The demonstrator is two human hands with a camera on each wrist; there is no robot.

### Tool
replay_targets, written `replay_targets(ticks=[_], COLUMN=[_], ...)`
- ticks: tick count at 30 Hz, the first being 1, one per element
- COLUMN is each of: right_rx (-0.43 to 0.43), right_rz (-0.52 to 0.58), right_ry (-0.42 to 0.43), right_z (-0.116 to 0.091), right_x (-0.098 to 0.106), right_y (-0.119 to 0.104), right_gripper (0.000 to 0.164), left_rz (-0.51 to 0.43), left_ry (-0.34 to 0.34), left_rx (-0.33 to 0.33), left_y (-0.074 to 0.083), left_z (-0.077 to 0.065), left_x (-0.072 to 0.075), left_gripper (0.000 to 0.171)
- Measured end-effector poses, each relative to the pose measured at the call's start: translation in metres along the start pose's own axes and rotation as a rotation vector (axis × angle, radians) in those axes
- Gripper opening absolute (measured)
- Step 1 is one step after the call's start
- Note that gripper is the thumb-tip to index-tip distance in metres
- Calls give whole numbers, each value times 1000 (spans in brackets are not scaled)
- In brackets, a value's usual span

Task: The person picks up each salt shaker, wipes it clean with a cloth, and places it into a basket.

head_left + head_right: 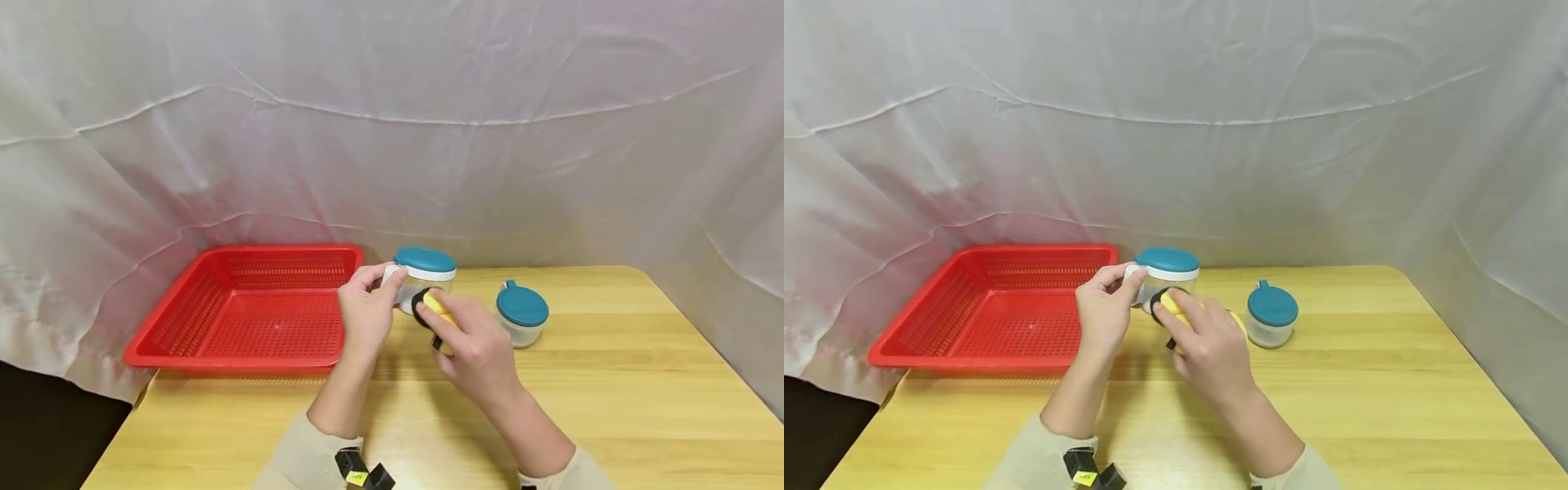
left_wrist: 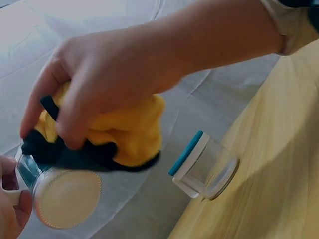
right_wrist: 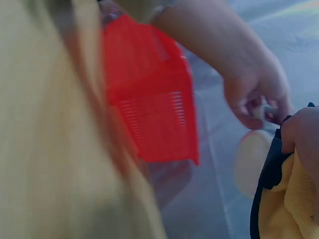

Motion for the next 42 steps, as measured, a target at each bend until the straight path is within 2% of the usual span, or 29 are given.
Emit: replay_targets(ticks=[4, 8, 13, 16, 19, 26, 31, 34, 38, 42], right_rx=[-62, -66, -7, -1, -23, -39, -53, -51, 0, 39], right_rz=[-4, 1, -53, -73, -49, -5, -15, -14, -42, -77], right_ry=[46, 43, -31, -76, -66, 58, 115, 142, 130, 54], right_z=[12, 16, 12, 7, 6, 19, 29, 28, 22, 10], right_x=[9, 3, -17, -24, -19, 7, 17, 19, 11, -4], right_y=[9, 4, -11, -13, -10, -3, -2, -4, -13, -22], right_gripper=[48, 47, 45, 45, 47, 45, 38, 37, 38, 40], left_rz=[8, -17, -33, -58, -84, -135, -118, -66, 7, 15], left_ry=[19, 84, 190, 220, 203, 126, 94, 89, 102, 137], left_rx=[-8, -9, -80, -88, -76, -40, -56, -96, -166, -187], left_y=[0, 0, 5, 6, 7, 13, 21, 26, 31, 31], left_z=[-1, -1, 2, 2, 0, -4, -2, -3, -4, -3], left_x=[-2, 4, 16, 19, 17, 2, -6, -7, -2, 7], left_gripper=[22, 24, 23, 23, 25, 24, 22, 21, 23, 24])
Point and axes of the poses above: each hand's wrist, its own z-axis towards the middle knuckle, its own x-axis out of the back of the hand, y = z × x, the point moved 10 cm from there along z, towards the middle knuckle, and after that the axes turned 11 degrees about -x, right-handed, at the moved point
